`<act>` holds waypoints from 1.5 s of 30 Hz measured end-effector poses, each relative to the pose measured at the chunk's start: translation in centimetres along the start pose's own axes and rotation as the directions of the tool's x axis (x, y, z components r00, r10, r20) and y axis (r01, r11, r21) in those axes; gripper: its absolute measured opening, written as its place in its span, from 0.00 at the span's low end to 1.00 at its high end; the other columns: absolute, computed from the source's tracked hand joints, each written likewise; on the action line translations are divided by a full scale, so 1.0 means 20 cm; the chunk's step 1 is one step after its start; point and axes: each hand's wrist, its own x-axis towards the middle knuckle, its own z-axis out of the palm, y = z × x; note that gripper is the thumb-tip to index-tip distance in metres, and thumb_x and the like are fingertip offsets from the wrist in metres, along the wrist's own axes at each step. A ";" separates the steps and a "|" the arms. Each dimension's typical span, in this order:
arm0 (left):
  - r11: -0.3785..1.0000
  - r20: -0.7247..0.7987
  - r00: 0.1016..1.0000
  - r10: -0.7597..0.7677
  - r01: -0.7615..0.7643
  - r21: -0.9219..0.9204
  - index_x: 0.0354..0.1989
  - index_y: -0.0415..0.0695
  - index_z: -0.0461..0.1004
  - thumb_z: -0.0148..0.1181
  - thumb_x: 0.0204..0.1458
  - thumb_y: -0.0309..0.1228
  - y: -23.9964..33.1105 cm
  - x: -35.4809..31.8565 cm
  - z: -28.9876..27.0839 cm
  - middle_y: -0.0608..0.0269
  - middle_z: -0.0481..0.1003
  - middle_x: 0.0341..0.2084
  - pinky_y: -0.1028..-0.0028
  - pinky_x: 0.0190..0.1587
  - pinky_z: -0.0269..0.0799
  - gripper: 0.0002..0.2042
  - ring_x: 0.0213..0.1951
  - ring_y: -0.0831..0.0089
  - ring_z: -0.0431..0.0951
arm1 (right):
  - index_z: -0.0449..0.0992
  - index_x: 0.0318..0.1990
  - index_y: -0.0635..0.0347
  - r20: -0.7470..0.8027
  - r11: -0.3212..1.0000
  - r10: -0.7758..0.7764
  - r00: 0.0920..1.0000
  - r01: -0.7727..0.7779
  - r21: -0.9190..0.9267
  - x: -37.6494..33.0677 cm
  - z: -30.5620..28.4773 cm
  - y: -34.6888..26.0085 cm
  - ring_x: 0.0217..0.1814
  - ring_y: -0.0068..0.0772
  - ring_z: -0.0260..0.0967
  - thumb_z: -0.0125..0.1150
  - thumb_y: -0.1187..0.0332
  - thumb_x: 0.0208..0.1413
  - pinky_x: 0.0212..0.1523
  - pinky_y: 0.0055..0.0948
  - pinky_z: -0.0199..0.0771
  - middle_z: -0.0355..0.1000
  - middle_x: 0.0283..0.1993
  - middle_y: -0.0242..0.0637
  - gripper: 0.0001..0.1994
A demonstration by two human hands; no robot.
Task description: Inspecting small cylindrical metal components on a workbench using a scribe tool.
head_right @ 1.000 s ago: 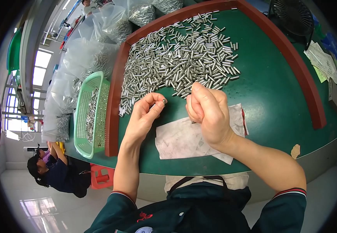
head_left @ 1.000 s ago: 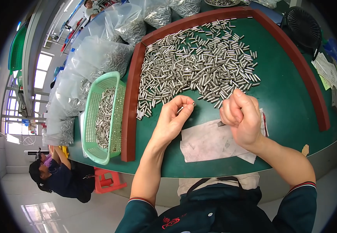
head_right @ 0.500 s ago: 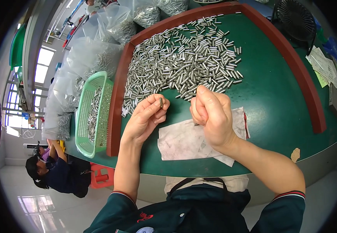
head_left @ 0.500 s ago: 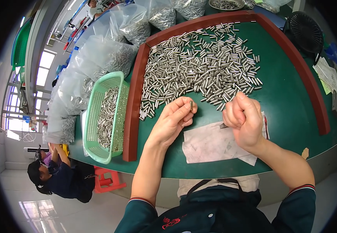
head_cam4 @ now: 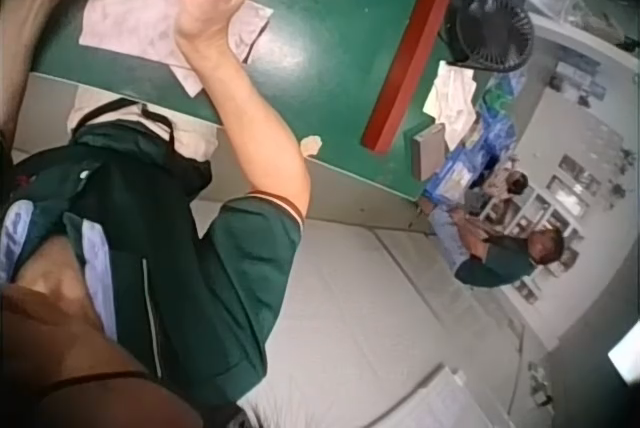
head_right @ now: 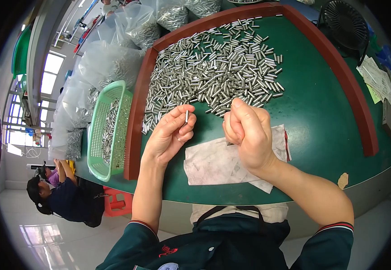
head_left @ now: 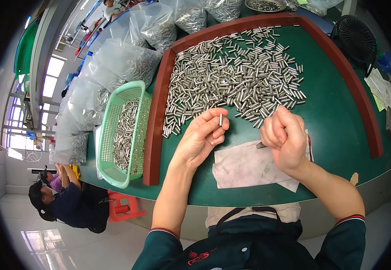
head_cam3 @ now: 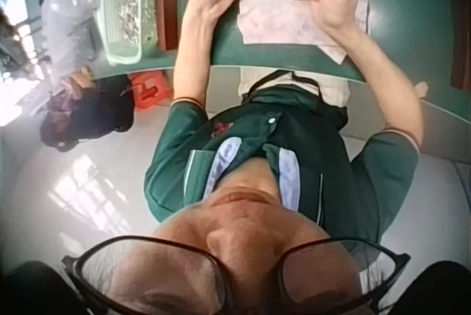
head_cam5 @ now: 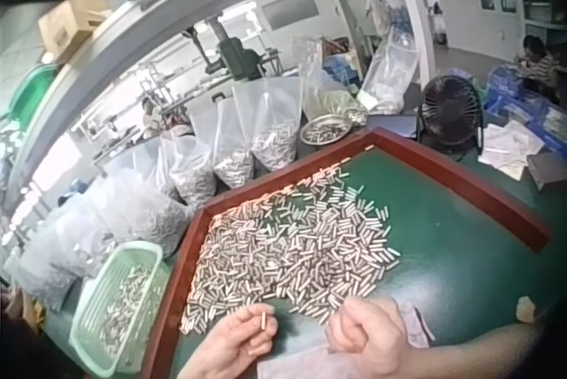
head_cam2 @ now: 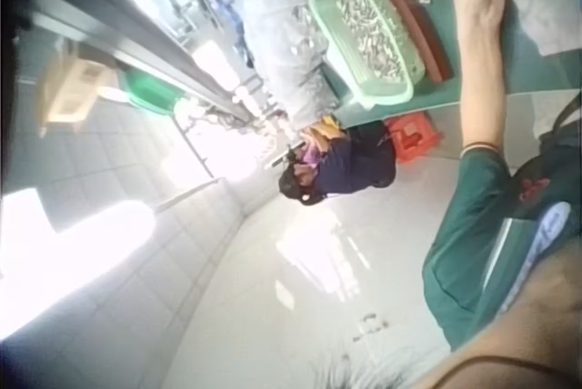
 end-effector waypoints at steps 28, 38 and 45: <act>-0.051 0.078 0.883 0.462 -0.062 0.997 0.30 0.40 0.70 0.59 0.40 0.26 -0.07 0.05 0.10 0.58 0.67 0.13 0.70 0.20 0.62 0.08 0.16 0.66 0.67 | 0.50 0.09 0.56 -0.023 1.000 0.019 1.000 -0.018 0.024 0.00 0.01 -0.01 0.11 0.16 0.39 0.36 0.64 0.57 0.14 0.20 0.40 0.48 0.08 0.27 0.22; 0.910 -0.090 0.970 0.225 -0.177 0.375 0.32 0.41 0.65 0.47 0.52 0.30 -0.03 0.04 0.04 0.64 0.67 0.19 0.85 0.19 0.51 0.06 0.16 0.85 0.56 | 0.50 0.10 0.56 -0.014 0.999 0.022 1.000 -0.022 0.033 0.01 0.00 0.00 0.11 0.16 0.38 0.36 0.64 0.57 0.13 0.20 0.39 0.47 0.08 0.26 0.22; 0.998 0.012 0.998 0.057 -0.057 0.015 0.34 0.40 0.68 0.51 0.50 0.24 -0.02 0.03 -0.03 0.61 0.71 0.25 0.86 0.20 0.54 0.04 0.18 0.86 0.57 | 0.50 0.10 0.55 -0.012 0.999 0.025 1.000 -0.025 0.032 0.00 0.00 -0.01 0.11 0.16 0.37 0.36 0.64 0.57 0.13 0.20 0.38 0.47 0.08 0.26 0.22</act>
